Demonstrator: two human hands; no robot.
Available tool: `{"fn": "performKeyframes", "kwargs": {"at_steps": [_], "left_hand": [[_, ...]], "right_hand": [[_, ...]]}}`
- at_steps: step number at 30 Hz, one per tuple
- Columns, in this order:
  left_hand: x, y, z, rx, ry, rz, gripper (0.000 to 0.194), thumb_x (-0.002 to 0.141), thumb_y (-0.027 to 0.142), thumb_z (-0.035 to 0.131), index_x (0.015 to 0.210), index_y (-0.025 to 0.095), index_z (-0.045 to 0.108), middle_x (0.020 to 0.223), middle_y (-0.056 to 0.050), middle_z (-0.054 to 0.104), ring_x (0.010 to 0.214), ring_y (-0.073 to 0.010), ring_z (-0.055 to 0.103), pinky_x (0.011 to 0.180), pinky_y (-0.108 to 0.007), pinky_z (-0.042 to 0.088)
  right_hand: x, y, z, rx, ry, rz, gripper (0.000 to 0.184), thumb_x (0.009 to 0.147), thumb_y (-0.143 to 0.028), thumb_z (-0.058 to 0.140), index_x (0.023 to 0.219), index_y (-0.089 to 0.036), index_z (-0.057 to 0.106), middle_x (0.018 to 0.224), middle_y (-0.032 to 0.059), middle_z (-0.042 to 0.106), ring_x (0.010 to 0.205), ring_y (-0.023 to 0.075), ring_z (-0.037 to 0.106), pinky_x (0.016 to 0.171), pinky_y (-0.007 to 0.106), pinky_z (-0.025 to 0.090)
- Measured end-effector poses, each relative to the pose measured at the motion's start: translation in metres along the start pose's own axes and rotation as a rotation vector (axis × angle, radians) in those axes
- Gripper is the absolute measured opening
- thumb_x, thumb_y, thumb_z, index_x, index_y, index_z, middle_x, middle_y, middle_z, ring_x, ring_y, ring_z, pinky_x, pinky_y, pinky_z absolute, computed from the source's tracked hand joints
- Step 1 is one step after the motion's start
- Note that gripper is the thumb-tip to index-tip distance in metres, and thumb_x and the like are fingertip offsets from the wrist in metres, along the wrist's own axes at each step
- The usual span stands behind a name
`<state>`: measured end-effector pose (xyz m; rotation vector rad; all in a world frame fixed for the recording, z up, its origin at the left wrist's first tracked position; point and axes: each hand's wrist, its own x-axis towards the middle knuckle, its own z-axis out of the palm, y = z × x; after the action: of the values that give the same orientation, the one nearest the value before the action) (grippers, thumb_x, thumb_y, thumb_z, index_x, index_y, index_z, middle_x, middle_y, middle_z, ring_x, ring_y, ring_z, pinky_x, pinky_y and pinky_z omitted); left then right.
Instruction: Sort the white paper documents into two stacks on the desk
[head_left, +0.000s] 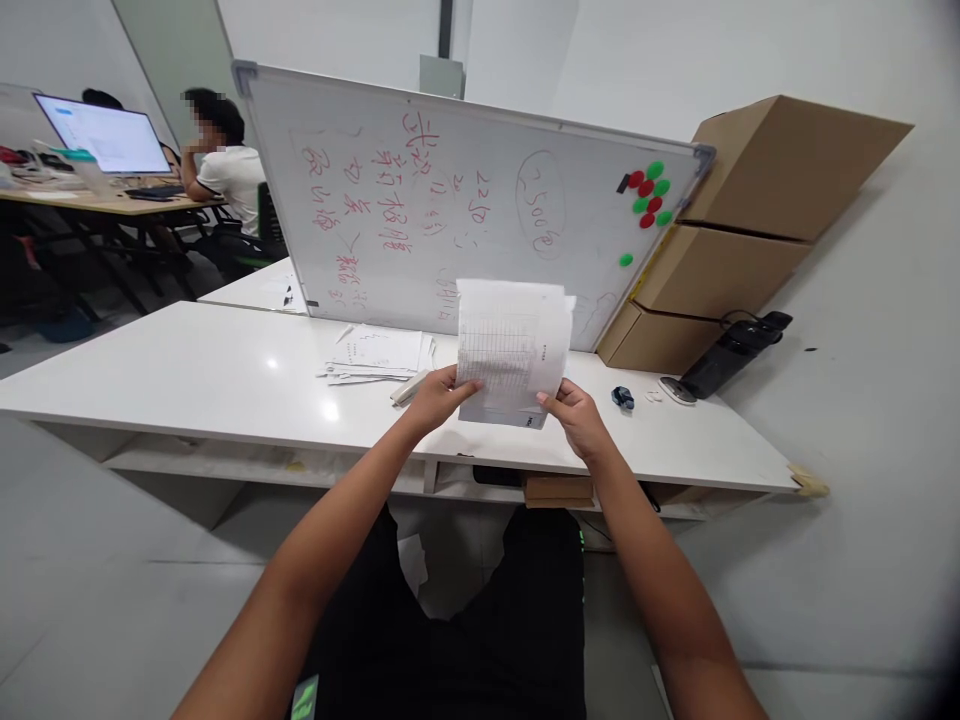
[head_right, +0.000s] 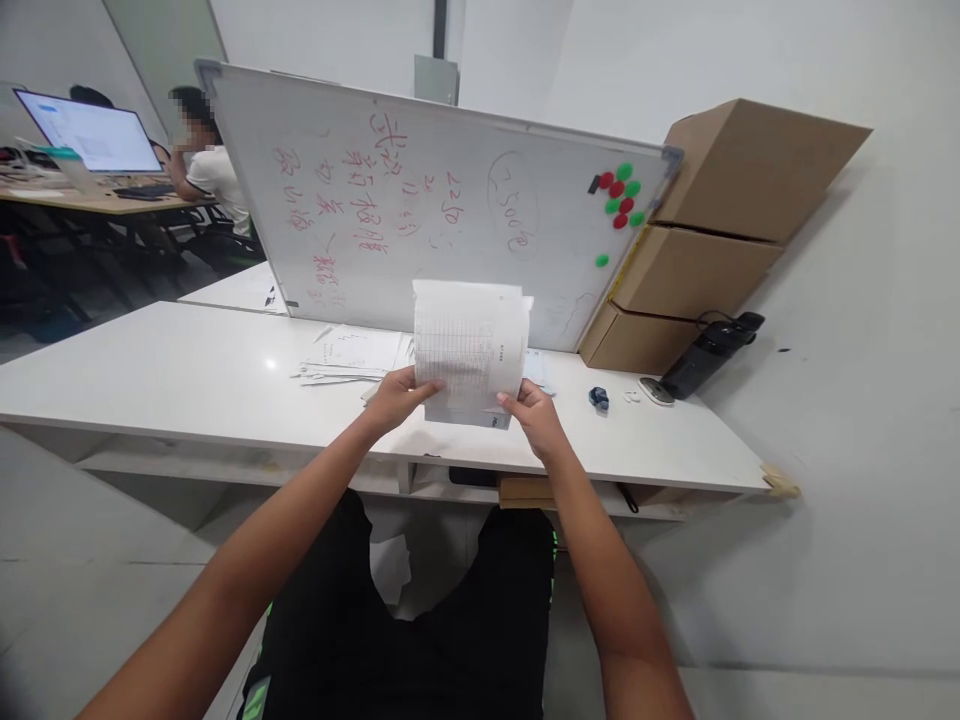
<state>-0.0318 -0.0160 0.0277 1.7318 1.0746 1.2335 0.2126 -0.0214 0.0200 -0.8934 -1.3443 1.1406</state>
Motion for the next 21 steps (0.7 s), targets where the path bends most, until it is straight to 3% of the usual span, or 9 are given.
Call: {"fn": "performKeyframes", "kwargs": {"at_steps": [5,13,18,21], "left_hand": [[-0.003,-0.009,0.004,0.122,0.024,-0.019,0.032,0.078,0.042,0.061,0.1,0.02,0.064,0.095,-0.004,0.068,0.089,-0.0208,0.06,0.079,-0.033,0.047],[0.0,-0.026,0.008,-0.038,0.095,-0.029,0.041,0.08,0.041,0.06,0.113,0.017,0.053,0.107,-0.009,0.064,0.098,-0.0219,0.059,0.081,-0.033,0.048],[-0.002,-0.035,0.008,0.065,0.125,0.09,0.069,0.076,0.034,0.064,0.136,0.02,0.034,0.132,-0.012,0.051,0.119,-0.0251,0.049,0.096,-0.036,0.042],[-0.003,-0.043,0.008,0.094,0.114,0.085,0.083,0.072,0.033,0.068,0.142,0.021,0.025,0.137,-0.014,0.046,0.124,-0.0269,0.045,0.099,-0.038,0.04]], "right_hand": [[0.009,0.001,0.007,-0.025,0.119,-0.039,0.038,0.065,-0.045,0.077,0.094,-0.021,0.068,0.096,0.0052,0.072,0.098,0.0246,0.062,0.092,0.045,0.046],[0.008,0.026,0.029,-0.065,0.173,-0.071,0.037,0.071,-0.046,0.07,0.098,-0.021,0.065,0.102,0.0052,0.07,0.096,0.0225,0.063,0.086,0.038,0.048],[0.01,0.04,0.041,-0.041,0.245,-0.078,0.044,0.068,-0.043,0.071,0.103,-0.022,0.056,0.106,0.0058,0.068,0.098,0.0207,0.061,0.085,0.035,0.048],[0.013,0.045,0.042,-0.029,0.22,-0.129,0.043,0.069,-0.043,0.07,0.105,-0.022,0.055,0.106,0.0045,0.067,0.098,0.0195,0.06,0.087,0.034,0.047]]}}
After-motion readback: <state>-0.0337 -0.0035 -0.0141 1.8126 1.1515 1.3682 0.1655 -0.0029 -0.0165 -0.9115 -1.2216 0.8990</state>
